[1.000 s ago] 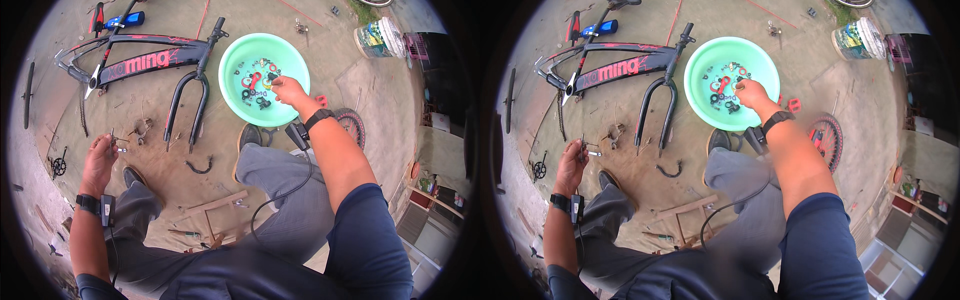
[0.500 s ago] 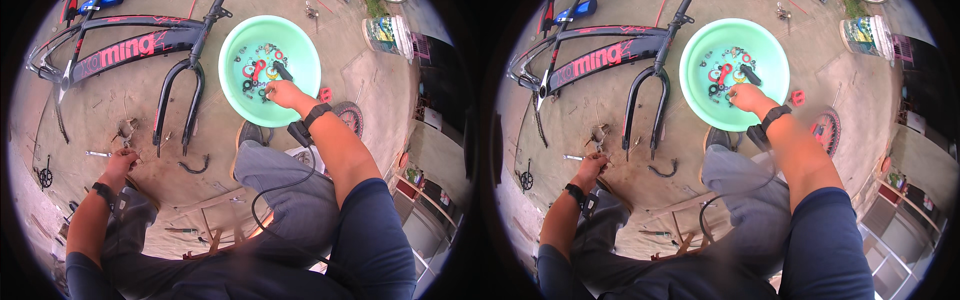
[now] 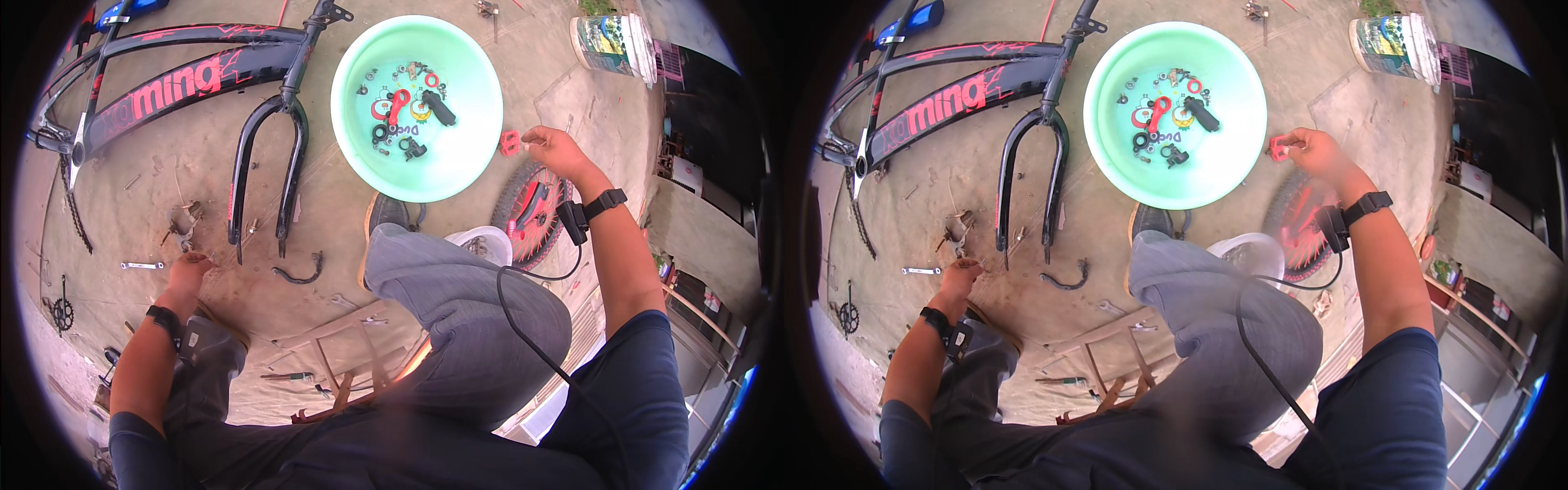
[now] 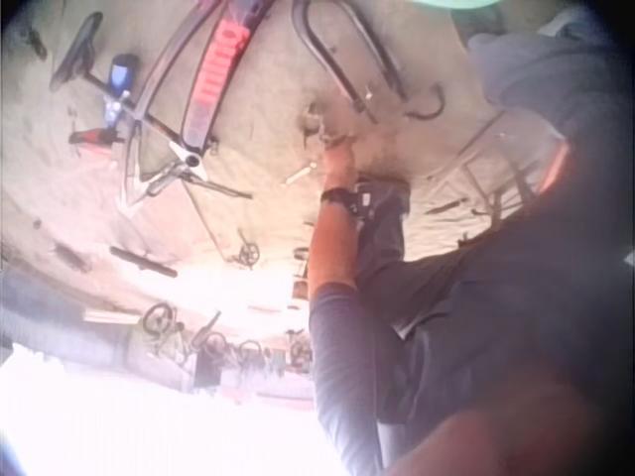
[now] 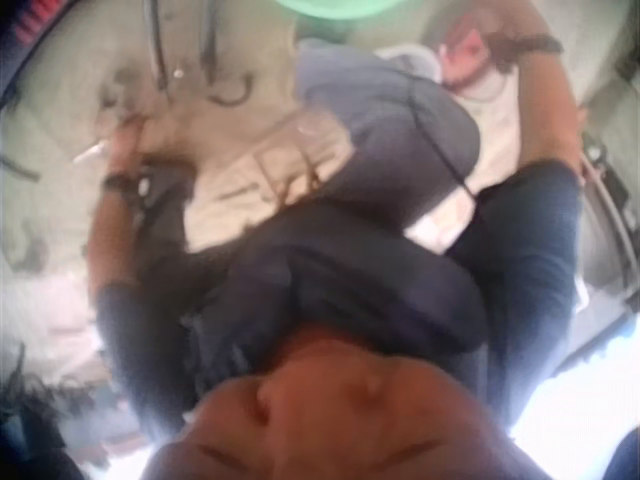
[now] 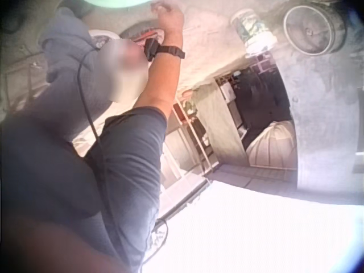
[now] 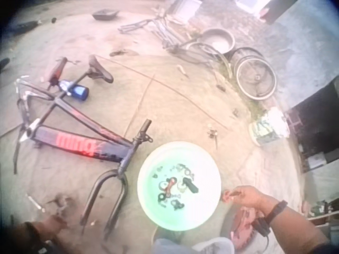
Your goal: The person assembles a bicycle brake caliper by hand, picking small parts from a green basin and attaching them to a metal caliper body. They thread a wire through the assembly and attach a rubber brake cable housing, then connect the housing to the caliper.
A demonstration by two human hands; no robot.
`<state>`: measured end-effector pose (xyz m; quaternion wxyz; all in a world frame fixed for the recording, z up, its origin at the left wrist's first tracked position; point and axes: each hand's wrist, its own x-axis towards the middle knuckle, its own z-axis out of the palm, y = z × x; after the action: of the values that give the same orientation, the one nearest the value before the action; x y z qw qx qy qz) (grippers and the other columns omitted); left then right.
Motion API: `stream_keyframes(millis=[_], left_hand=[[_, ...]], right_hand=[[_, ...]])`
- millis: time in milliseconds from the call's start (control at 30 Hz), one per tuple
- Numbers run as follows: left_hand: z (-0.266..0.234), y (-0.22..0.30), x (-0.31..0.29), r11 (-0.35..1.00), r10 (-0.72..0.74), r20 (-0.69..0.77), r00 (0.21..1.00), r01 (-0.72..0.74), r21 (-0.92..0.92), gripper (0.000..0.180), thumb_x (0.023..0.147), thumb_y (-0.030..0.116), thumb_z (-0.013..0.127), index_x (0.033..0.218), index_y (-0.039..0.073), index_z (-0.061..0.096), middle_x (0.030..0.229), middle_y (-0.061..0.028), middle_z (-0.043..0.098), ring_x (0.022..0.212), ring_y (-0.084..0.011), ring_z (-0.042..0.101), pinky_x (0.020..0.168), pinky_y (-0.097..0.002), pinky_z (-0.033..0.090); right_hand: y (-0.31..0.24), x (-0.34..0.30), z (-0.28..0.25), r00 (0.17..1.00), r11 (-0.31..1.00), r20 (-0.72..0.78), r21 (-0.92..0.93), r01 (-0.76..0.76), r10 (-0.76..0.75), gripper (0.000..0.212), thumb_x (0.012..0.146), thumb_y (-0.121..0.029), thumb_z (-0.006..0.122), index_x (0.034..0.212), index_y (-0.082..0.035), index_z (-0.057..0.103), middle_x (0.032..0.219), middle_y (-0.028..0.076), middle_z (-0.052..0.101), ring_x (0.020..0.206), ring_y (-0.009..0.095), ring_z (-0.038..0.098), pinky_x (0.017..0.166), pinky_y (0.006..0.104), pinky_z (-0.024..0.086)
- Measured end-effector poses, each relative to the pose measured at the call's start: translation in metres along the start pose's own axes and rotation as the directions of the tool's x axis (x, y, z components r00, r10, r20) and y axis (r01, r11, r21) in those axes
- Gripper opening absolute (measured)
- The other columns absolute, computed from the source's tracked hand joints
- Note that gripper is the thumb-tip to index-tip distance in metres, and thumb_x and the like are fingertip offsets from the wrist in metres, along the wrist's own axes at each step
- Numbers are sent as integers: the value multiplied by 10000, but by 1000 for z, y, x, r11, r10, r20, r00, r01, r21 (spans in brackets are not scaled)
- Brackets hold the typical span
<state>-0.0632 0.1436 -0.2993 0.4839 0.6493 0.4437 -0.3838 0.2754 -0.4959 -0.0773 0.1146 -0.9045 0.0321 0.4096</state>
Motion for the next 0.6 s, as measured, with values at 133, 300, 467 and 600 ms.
stream_keyframes(millis=[133,300,467,600], left_hand=[[-6,8,4,993,-116,-39,992,117,13,386,847,153,722,1171,-42,643,1040,-88,672,943,-184,599,838,-319,463],[-6,9,1,996,-71,-133,989,78,45,519,844,167,720,1275,-85,580,1219,-180,651,1132,-280,608,965,-366,464],[0,16,-35,957,-4,-192,981,59,282,453,824,152,701,1214,-55,599,1165,-190,671,1084,-298,638,925,-391,498],[42,38,-69,673,150,175,973,-230,703,313,834,160,640,1107,8,632,965,-198,716,946,-372,692,858,-425,538]], right_hand=[[40,-10,11,998,998,-33,37,-46,47,338,901,-198,655,1196,-36,675,1033,109,718,909,179,681,818,326,539],[54,-16,61,987,992,113,49,-118,112,328,917,-228,662,1196,-56,674,1083,108,720,959,188,679,860,343,536],[47,-14,124,954,994,284,12,-107,99,312,927,-231,659,1179,-48,672,1084,132,713,984,235,677,877,366,527],[34,-5,145,924,973,361,-135,189,-129,379,878,-217,693,1213,-43,659,1130,174,697,1025,305,673,910,403,523]])
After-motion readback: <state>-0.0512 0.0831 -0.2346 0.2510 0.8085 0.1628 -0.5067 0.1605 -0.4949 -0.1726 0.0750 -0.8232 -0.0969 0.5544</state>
